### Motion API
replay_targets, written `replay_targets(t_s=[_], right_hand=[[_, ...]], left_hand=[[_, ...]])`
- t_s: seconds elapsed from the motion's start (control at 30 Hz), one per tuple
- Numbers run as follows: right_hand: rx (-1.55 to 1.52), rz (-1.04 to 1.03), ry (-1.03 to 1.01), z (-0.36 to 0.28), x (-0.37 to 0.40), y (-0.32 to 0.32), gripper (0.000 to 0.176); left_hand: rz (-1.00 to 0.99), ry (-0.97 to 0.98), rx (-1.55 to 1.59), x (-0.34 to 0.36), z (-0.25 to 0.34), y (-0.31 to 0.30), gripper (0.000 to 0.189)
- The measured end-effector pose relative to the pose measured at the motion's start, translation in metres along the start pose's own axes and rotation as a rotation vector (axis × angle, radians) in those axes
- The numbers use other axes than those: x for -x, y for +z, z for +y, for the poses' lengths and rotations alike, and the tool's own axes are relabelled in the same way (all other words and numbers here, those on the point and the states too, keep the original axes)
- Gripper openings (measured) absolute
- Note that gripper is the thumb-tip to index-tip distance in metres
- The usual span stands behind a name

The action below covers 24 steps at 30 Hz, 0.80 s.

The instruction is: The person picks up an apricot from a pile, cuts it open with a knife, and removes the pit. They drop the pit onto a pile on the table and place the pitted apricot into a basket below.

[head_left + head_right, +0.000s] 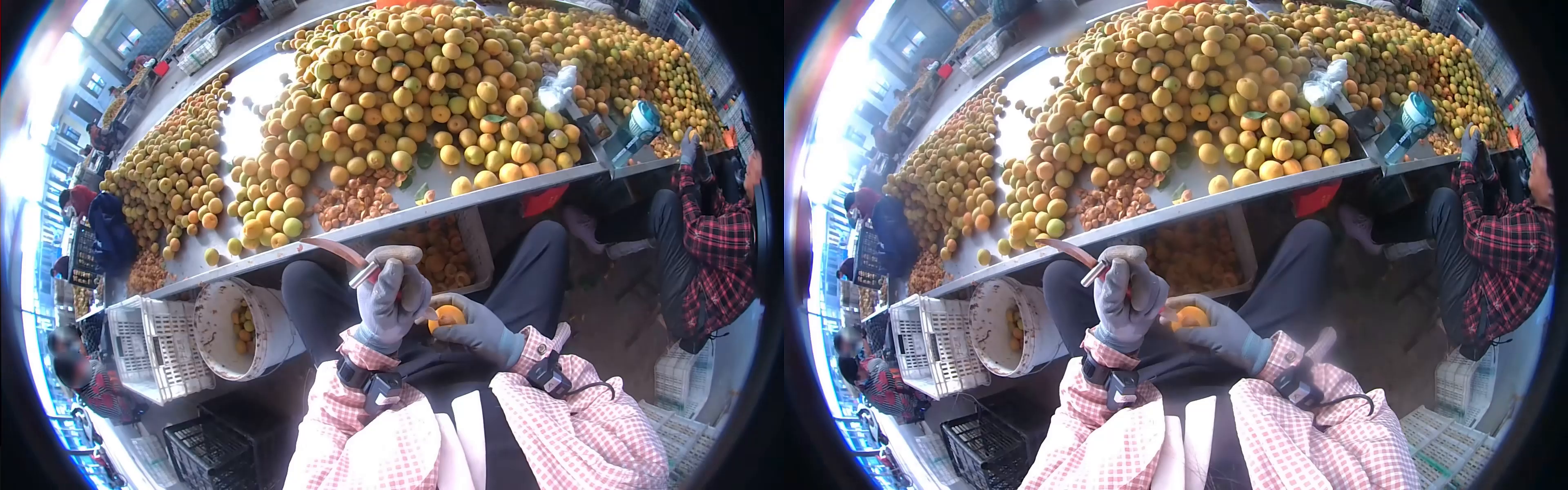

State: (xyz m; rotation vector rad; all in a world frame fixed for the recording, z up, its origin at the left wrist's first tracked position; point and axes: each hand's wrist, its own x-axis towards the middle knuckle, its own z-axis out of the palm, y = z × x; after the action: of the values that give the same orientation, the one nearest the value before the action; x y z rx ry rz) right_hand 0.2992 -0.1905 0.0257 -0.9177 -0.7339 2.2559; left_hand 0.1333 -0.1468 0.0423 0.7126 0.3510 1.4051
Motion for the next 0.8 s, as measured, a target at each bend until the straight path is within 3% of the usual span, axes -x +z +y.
replay_targets(t_s=[0.23, 0.3, 0.47, 0.53, 0.67, 0.73, 0.77, 0.8], right_hand=[[0.178, 0.005, -0.096, 0.007, 0.003, 0.009, 0.043], [0.158, 0.021, -0.084, 0.006, 0.005, 0.012, 0.042], [0.139, 0.002, -0.046, 0.008, 0.003, 0.008, 0.043], [0.438, -0.011, -0.15, 0.007, 0.001, 0.006, 0.044], [0.537, 0.01, -0.239, 0.017, -0.007, 0.005, 0.045], [0.724, 0.037, -0.526, 0.02, -0.01, 0.007, 0.043], [0.725, 0.037, -0.526, 0.018, -0.009, 0.007, 0.043], [0.574, 0.056, -0.359, 0.015, -0.008, 0.008, 0.043]], left_hand=[[-0.009, 0.015, 0.02, 0.008, 0.002, 0.003, 0.027], [0.007, 0.055, -0.14, 0.011, 0.002, 0.007, 0.028], [0.02, 0.01, -0.114, 0.014, 0.005, 0.009, 0.03], [-0.003, -0.023, -0.02, 0.016, 0.005, 0.007, 0.029], [0.021, -0.096, -0.075, 0.017, 0.003, 0.002, 0.03], [0.066, -0.083, -0.095, 0.017, 0.001, 0.004, 0.029], [0.107, -0.072, -0.115, 0.017, -0.001, 0.006, 0.028], [0.105, -0.072, -0.113, 0.016, -0.001, 0.007, 0.028]])
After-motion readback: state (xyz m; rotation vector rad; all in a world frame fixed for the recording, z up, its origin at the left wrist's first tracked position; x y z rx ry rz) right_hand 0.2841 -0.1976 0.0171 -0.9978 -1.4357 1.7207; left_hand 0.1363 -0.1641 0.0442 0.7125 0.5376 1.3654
